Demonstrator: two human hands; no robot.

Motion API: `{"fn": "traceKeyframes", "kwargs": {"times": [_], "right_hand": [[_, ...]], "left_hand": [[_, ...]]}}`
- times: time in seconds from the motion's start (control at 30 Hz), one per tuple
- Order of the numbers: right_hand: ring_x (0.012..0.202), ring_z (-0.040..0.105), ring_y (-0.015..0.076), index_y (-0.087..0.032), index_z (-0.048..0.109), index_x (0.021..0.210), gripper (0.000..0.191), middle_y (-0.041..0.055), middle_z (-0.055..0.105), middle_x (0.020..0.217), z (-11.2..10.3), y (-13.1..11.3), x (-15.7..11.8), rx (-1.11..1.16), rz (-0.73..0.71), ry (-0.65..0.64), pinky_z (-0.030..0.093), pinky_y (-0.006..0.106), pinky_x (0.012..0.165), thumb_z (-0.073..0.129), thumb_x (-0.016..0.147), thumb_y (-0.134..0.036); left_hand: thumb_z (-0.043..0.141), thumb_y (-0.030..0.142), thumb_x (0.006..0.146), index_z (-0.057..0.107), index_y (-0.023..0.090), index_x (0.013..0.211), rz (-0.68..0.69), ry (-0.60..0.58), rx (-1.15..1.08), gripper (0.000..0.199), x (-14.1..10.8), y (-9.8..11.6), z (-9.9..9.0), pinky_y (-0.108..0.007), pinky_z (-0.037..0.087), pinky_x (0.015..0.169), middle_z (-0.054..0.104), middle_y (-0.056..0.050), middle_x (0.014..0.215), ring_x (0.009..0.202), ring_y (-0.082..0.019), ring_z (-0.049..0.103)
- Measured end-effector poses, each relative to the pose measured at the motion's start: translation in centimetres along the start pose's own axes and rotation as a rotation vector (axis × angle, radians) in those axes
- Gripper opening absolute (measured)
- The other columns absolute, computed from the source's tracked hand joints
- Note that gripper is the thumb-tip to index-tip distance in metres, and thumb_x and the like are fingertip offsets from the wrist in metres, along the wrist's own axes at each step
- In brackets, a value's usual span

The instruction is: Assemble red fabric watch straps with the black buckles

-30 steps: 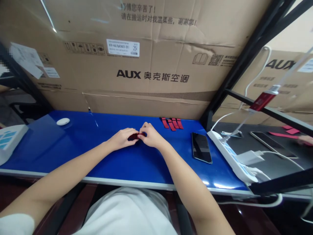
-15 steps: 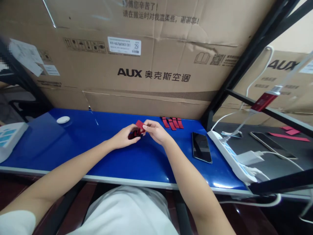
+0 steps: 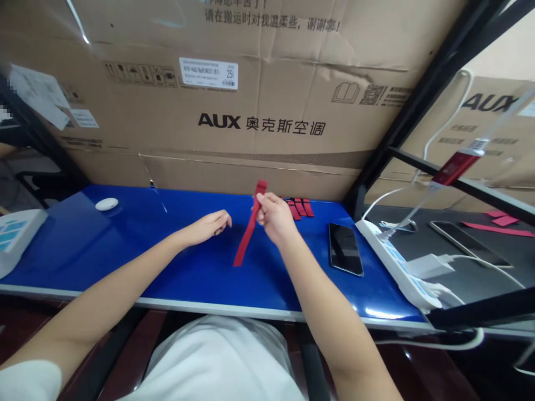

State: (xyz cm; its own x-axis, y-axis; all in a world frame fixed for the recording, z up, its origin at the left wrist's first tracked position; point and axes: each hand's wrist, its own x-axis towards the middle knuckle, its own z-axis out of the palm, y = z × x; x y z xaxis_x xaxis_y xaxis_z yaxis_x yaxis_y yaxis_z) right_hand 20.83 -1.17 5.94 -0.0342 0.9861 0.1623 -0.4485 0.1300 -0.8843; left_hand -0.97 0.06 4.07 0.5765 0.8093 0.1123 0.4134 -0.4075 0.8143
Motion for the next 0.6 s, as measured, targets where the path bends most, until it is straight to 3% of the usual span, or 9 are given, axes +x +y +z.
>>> {"fn": "traceKeyframes", "kwargs": {"times": [0.1, 0.2, 0.3, 0.37, 0.4, 0.47, 0.53, 0.6], "right_hand": [[0.038, 0.046, 0.0097, -0.021, 0.050, 0.067, 0.036, -0.0064, 0.047, 0.044, 1.9, 2.8, -0.1, -0.076, 0.081, 0.012, 0.034, 0.021, 0.035, 0.081, 0.065, -0.039], [0.048, 0.056, 0.0136, -0.020, 0.055, 0.073, 0.030, 0.0002, 0.059, 0.056, 2.0, 4.2, 0.4, -0.221, 0.120, -0.059, 0.046, 0.026, 0.046, 0.074, 0.071, -0.043], [0.073, 0.065, 0.0203, -0.018, 0.061, 0.091, 0.025, 0.0085, 0.068, 0.087, -0.5, 3.7, 1.5, -0.661, 0.021, -0.006, 0.054, 0.036, 0.069, 0.062, 0.081, -0.040], [0.102, 0.062, 0.0261, -0.016, 0.062, 0.106, 0.028, 0.0131, 0.066, 0.109, -2.8, 3.1, 2.4, -1.131, -0.125, 0.144, 0.048, 0.042, 0.093, 0.059, 0.083, -0.032], [0.116, 0.055, 0.0296, -0.014, 0.059, 0.115, 0.035, 0.0167, 0.060, 0.122, -3.9, 2.9, 2.8, -1.340, -0.132, 0.207, 0.041, 0.045, 0.101, 0.057, 0.083, -0.029], [0.130, 0.043, 0.0350, -0.006, 0.052, 0.127, 0.048, 0.0235, 0.049, 0.137, -5.6, 2.8, 3.4, -1.627, 0.044, 0.278, 0.031, 0.047, 0.108, 0.054, 0.085, -0.030], [0.137, 0.034, 0.0366, -0.004, 0.046, 0.134, 0.055, 0.0248, 0.039, 0.146, -6.5, 3.1, 3.8, -1.753, 0.237, 0.266, 0.025, 0.048, 0.111, 0.049, 0.089, -0.036], [0.140, 0.030, 0.0365, -0.003, 0.043, 0.137, 0.058, 0.0249, 0.035, 0.149, -6.5, 3.5, 3.9, -1.800, 0.312, 0.226, 0.022, 0.048, 0.113, 0.044, 0.091, -0.040]], "left_hand": [[0.029, 0.055, 0.097, 0.059, 0.017, 0.095, 0.097, -0.038, -0.062, 0.048, 0.1, 1.1, 1.2, -0.027, 0.045, 0.065, 0.061, -0.004, 0.081, 0.069, -0.015, 0.054], [0.036, 0.047, 0.097, 0.062, 0.017, 0.096, 0.116, -0.018, 0.104, 0.040, 0.3, 0.8, 1.2, -0.031, 0.048, 0.076, 0.068, -0.005, 0.095, 0.082, -0.019, 0.061], [0.037, 0.042, 0.096, 0.062, 0.018, 0.087, -0.042, 0.082, 0.365, 0.036, 0.4, -0.9, -0.7, -0.032, 0.048, 0.072, 0.069, -0.007, 0.086, 0.077, -0.022, 0.063], [0.037, 0.041, 0.096, 0.060, 0.018, 0.085, -0.169, 0.147, 0.546, 0.034, 0.4, -2.2, -2.4, -0.034, 0.047, 0.072, 0.069, -0.010, 0.086, 0.079, -0.025, 0.065], [0.037, 0.041, 0.096, 0.060, 0.018, 0.088, -0.238, 0.162, 0.625, 0.033, 0.4, -2.8, -3.2, -0.035, 0.047, 0.073, 0.069, -0.012, 0.088, 0.081, -0.027, 0.066], [0.035, 0.043, 0.096, 0.058, 0.016, 0.099, -0.384, 0.191, 0.738, 0.036, 0.3, -3.8, -4.6, -0.038, 0.047, 0.074, 0.069, -0.018, 0.094, 0.088, -0.031, 0.066], [0.032, 0.049, 0.096, 0.054, 0.012, 0.112, -0.530, 0.240, 0.800, 0.046, 0.2, -4.6, -5.5, -0.040, 0.048, 0.075, 0.068, -0.023, 0.101, 0.094, -0.035, 0.066], [0.032, 0.053, 0.095, 0.048, 0.007, 0.121, -0.661, 0.305, 0.826, 0.055, 0.3, -5.3, -6.0, -0.042, 0.048, 0.077, 0.066, -0.028, 0.106, 0.099, -0.038, 0.064]]}}
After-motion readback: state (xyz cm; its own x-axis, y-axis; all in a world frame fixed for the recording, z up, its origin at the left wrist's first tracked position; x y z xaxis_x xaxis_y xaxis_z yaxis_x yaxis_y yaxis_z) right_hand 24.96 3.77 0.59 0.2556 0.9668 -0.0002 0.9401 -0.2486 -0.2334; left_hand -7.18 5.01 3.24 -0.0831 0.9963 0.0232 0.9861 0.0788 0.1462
